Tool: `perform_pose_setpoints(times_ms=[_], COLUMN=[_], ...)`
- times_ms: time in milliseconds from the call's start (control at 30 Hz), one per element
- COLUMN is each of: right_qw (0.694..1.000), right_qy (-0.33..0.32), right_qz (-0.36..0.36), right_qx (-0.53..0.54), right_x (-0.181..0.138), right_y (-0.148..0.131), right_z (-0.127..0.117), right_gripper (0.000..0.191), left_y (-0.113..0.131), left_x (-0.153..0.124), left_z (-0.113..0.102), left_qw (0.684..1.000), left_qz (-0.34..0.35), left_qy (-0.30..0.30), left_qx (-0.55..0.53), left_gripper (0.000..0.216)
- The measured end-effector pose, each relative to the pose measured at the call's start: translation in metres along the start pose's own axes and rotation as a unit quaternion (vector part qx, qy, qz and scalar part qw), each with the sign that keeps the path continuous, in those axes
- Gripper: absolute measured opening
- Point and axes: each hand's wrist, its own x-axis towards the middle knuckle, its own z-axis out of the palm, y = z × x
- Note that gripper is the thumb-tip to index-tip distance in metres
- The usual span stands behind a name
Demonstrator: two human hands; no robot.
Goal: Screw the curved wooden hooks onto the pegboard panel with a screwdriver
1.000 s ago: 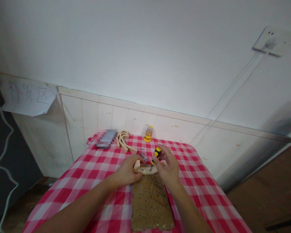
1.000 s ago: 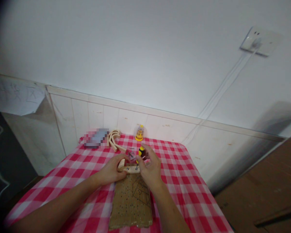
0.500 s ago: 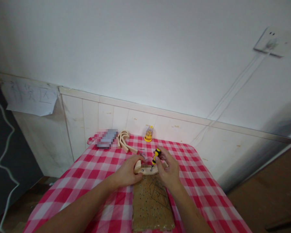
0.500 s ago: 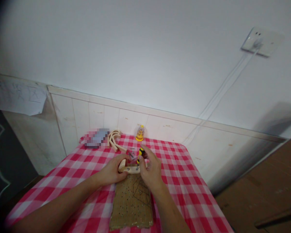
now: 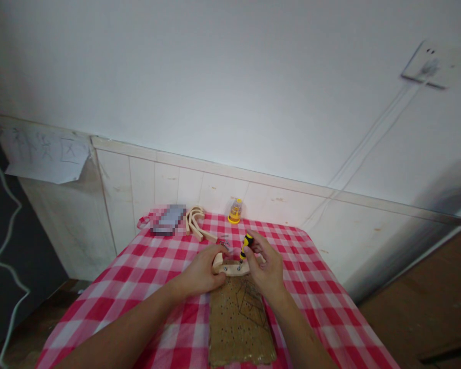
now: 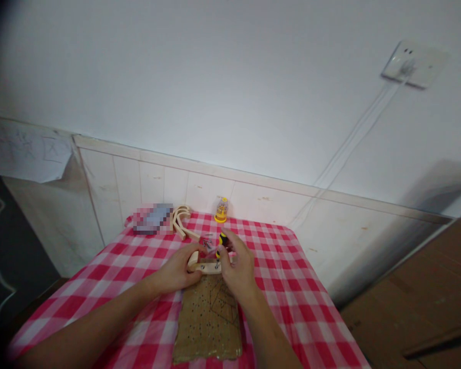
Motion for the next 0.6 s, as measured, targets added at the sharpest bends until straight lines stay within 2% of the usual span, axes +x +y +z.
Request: perform_pose_setpoints(times_ms=[300,600], right_qw=[1.0,1.0], right_qy=[0.0,0.002], right_qz=[0.001,-0.004], right_qx=[0.007,0.01], right_x=[0.0004,0.0015], right_y=[-0.003,-0.0045], right_z=[-0.0001,-0.0003], right_gripper=[0.036,0.035], left_y=[0.0064,0.0019], left_x=[-0.0002,-0.0001], left_z=[-0.0026,-0.0013], left_qw=[1.0,1.0], left_qz=[-0.005,-0.003], left_qy=[-0.006,-0.005], left_qx=[0.002,0.011], left_gripper=[0.05,0.05])
